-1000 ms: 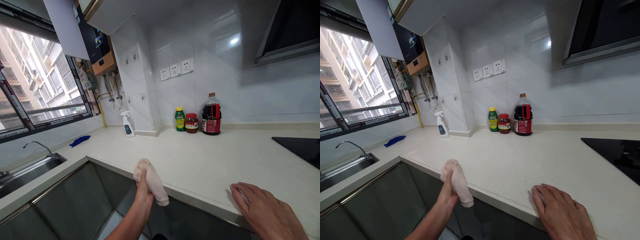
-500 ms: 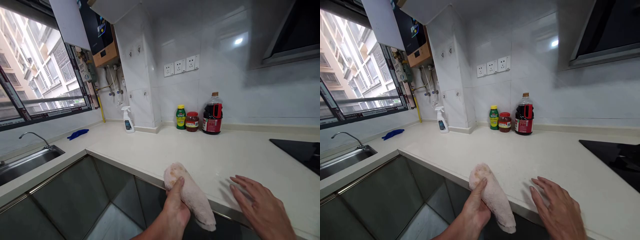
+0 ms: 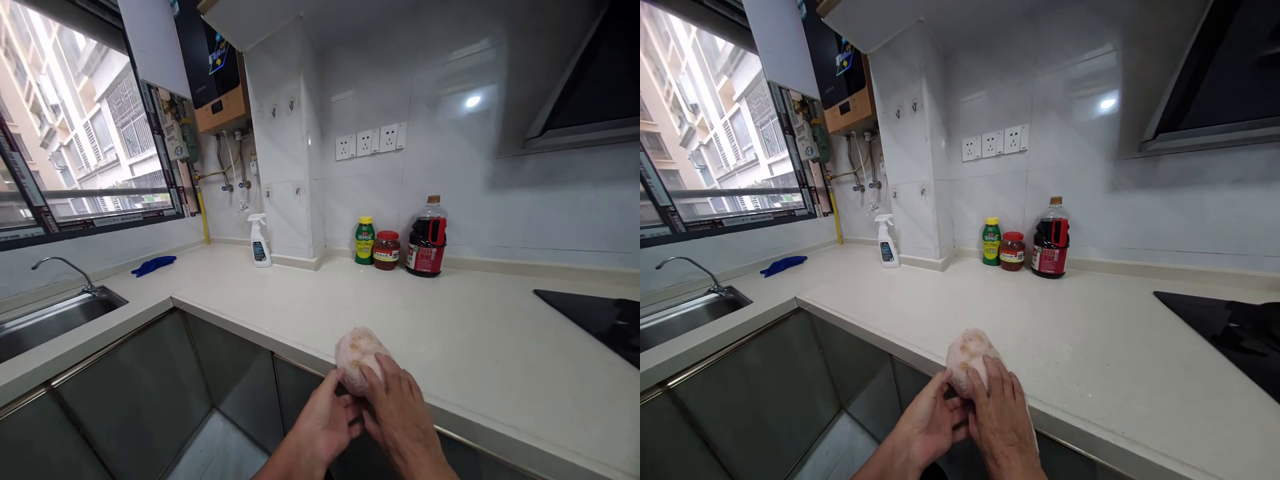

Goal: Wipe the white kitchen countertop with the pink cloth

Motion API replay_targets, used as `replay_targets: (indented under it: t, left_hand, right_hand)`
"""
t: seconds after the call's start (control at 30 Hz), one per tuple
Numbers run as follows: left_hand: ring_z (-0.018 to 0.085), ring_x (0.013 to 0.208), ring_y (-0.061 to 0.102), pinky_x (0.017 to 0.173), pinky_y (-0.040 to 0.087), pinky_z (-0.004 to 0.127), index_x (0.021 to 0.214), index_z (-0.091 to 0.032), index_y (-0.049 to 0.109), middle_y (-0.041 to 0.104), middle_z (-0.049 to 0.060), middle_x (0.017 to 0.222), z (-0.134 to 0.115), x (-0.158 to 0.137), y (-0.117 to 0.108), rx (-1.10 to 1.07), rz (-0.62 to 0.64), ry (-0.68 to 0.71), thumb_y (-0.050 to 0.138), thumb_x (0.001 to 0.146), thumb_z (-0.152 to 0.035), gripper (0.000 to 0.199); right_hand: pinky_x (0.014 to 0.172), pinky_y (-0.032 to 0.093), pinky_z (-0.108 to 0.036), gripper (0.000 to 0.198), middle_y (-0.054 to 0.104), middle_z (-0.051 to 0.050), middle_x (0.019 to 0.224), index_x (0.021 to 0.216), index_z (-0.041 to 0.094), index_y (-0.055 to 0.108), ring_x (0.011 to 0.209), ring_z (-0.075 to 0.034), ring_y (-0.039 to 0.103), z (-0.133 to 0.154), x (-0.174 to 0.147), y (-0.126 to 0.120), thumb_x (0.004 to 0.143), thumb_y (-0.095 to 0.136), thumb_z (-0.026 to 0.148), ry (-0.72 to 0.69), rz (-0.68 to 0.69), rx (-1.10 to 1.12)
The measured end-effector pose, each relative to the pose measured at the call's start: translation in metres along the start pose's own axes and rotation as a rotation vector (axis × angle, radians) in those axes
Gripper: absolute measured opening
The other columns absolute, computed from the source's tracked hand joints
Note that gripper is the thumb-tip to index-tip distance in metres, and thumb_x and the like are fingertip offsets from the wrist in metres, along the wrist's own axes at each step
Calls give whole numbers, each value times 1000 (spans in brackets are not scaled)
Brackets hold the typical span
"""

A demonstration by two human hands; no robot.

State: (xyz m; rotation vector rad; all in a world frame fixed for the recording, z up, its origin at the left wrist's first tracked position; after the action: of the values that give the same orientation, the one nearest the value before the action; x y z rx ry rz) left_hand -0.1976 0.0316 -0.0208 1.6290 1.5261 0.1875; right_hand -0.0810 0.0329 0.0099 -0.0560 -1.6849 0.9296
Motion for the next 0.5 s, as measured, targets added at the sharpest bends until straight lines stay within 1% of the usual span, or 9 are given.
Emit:
replay_targets:
  t: [0.03,0.07,0.1,0.17,0.23,0.3,0.37,0.4,0.5]
  left_hand:
    - [18,81,65,71,44,28,113,-18,61,69,7,99,-3,-4,-14,82,-52,28,66,82,-48,43]
    - [18,85,65,72,43,28,116,-19,58,68,7,104,-11,-8,-27,161,-127,104,67,81,-48,47]
    - [18,89,64,74,43,28,119,-21,56,66,7,109,-23,-13,-39,238,-211,233,68,79,-47,49]
    - [19,100,62,81,44,30,121,-22,54,63,8,117,-57,-27,-52,390,-351,606,67,80,-43,48]
    - [21,110,58,91,43,33,118,-23,55,61,8,120,-92,-42,-46,597,-408,993,62,84,-39,39]
    - [22,112,56,98,42,38,113,-23,58,62,8,117,-120,-46,-29,872,-421,1264,59,86,-34,29]
    - [23,111,56,100,41,41,108,-23,61,63,6,111,-141,-37,-9,1181,-426,1400,57,86,-24,22]
    - [23,110,56,99,41,41,105,-23,63,64,6,109,-149,-28,0,1332,-441,1416,58,85,-20,21]
    - [24,109,56,95,42,41,101,-22,67,65,7,107,-166,4,14,1664,-520,1328,59,85,-16,19]
  right_hand:
    - [93,48,-57,65,43,-22,139,128,16,48,121,-41,48,2,4,0,66,67,9,13,-15,-39]
    - [91,49,-55,65,45,-22,137,126,17,49,119,-41,49,5,8,1,65,71,8,25,-22,-67]
    - [88,50,-53,66,47,-21,135,124,18,50,117,-40,50,8,13,2,63,74,7,34,-21,-88]
    - [84,50,-49,67,50,-19,132,123,20,51,114,-39,52,15,24,7,63,78,7,37,-6,-126]
    - [83,50,-47,65,52,-18,131,124,21,52,112,-37,53,22,32,13,67,80,8,12,4,-153]
    - [84,49,-47,60,53,-17,130,125,22,53,113,-37,53,26,37,17,73,79,11,-21,-12,-163]
    - [85,49,-46,57,54,-16,131,126,23,52,116,-37,52,27,37,18,77,77,12,-50,-40,-170]
    - [84,48,-45,57,54,-15,131,128,23,52,116,-36,52,26,36,18,78,76,12,-65,-56,-176]
    - [82,47,-43,58,55,-13,132,132,26,50,112,-34,55,18,27,12,81,72,9,-109,-92,-188]
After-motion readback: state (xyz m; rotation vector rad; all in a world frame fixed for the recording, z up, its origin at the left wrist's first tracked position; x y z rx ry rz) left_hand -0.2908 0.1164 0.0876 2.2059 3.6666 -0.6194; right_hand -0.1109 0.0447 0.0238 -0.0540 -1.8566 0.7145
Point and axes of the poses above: each hand's wrist, its own x-axis towards the middle knuckle, its own y-axis out of the palm, z = x × y, the point moved 6 cm from there along x, towards the middle knuckle
